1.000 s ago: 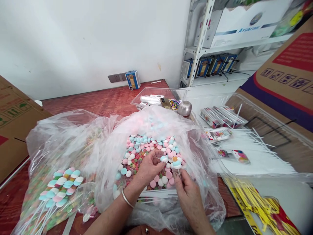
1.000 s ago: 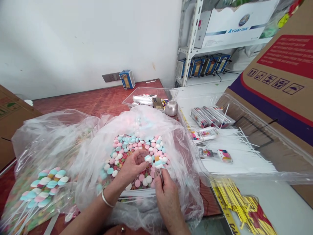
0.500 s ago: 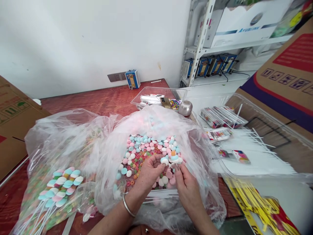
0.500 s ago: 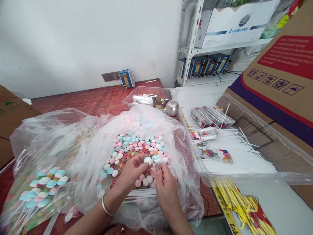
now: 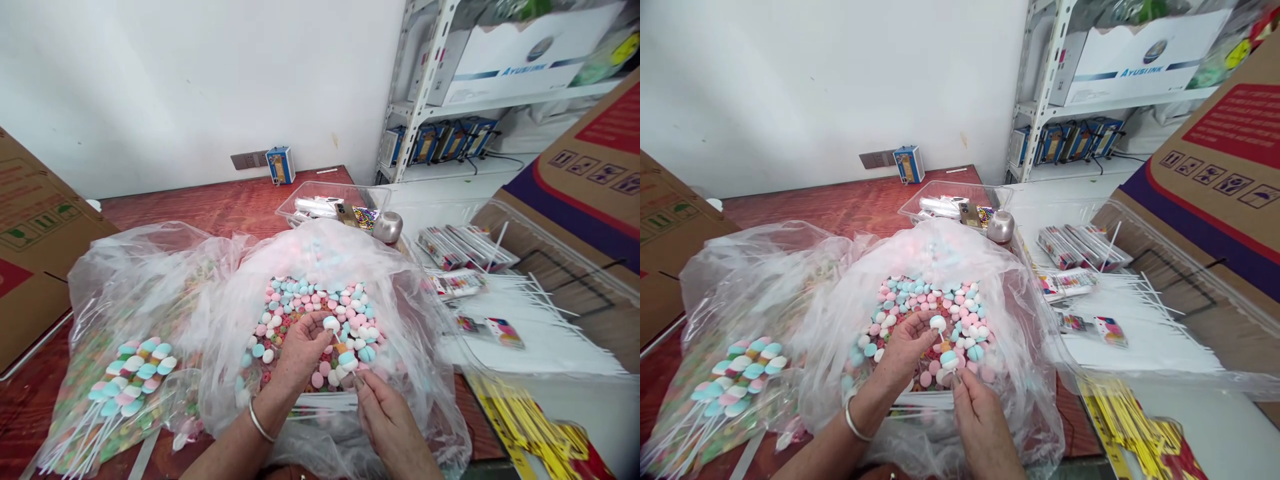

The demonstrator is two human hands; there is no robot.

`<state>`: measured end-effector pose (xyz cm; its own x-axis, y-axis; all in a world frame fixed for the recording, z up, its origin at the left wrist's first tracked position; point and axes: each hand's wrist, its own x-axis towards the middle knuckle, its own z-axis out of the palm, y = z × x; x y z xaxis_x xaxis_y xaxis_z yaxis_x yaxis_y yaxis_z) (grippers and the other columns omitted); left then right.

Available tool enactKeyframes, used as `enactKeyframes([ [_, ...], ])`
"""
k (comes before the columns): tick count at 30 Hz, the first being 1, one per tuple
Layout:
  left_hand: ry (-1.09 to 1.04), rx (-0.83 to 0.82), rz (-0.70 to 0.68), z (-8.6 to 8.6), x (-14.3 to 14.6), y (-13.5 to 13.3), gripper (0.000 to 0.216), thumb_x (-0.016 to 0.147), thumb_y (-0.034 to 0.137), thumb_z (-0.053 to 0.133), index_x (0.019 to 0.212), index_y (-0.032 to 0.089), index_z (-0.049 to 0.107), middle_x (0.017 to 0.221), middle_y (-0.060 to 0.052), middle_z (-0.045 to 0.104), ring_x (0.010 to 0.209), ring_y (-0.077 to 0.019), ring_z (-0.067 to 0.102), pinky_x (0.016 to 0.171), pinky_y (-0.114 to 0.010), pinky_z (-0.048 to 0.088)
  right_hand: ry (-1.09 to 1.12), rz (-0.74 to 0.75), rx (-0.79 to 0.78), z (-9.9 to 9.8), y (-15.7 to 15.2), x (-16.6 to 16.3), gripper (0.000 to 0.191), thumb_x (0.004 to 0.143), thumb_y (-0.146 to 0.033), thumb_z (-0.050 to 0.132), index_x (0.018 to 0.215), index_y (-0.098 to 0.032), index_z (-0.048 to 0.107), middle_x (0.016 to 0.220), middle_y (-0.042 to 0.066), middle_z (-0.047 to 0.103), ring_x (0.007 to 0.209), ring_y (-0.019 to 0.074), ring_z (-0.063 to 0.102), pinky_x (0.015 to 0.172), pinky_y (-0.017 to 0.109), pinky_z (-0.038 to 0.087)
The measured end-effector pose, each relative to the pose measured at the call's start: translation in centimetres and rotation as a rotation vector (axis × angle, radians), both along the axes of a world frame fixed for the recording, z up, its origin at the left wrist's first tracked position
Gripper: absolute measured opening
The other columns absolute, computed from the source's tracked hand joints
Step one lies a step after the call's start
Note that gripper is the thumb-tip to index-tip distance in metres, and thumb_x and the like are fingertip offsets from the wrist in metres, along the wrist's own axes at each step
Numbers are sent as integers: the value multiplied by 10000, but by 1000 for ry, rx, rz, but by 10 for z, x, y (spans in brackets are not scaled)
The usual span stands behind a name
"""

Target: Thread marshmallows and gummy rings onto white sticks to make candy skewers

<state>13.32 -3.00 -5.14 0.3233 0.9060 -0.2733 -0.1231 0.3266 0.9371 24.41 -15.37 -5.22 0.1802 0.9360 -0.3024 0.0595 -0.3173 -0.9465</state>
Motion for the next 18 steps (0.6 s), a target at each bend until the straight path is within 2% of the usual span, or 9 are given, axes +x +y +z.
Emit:
enactKeyframes([
  [4,57,59,18,0,2,-3,370,671,277,764,994,152,632,808,-35,713,764,-158,668,676,-245,513,312,-72,-144,-2,-3,-6,401,867,-559,450,1014,-197,540,424,-137,330,318,57,136,298,188,163],
  [7,74,130,3,-1,4,-6,322,698,281,738,973,152,632,784,-38,718,764,-165,674,680,-252,522,453,-143,-175,1,-2,-11,445,857,-566,471,1106,-198,487,425,-159,336,300,37,95,282,165,141],
  [12,85,238,-45,-5,4,-7,247,758,280,692,963,153,638,755,-31,709,728,-161,669,634,-242,514,486,-125,-182,6,6,-14,540,817,-600,522,1145,-177,452,393,-170,340,274,41,134,260,160,177],
  [18,78,253,-55,-10,2,-7,224,780,255,664,982,159,652,754,-27,707,745,-166,669,652,-251,522,423,-109,-97,4,12,-15,427,860,-561,496,1060,-184,484,419,-162,311,329,48,117,293,175,191],
])
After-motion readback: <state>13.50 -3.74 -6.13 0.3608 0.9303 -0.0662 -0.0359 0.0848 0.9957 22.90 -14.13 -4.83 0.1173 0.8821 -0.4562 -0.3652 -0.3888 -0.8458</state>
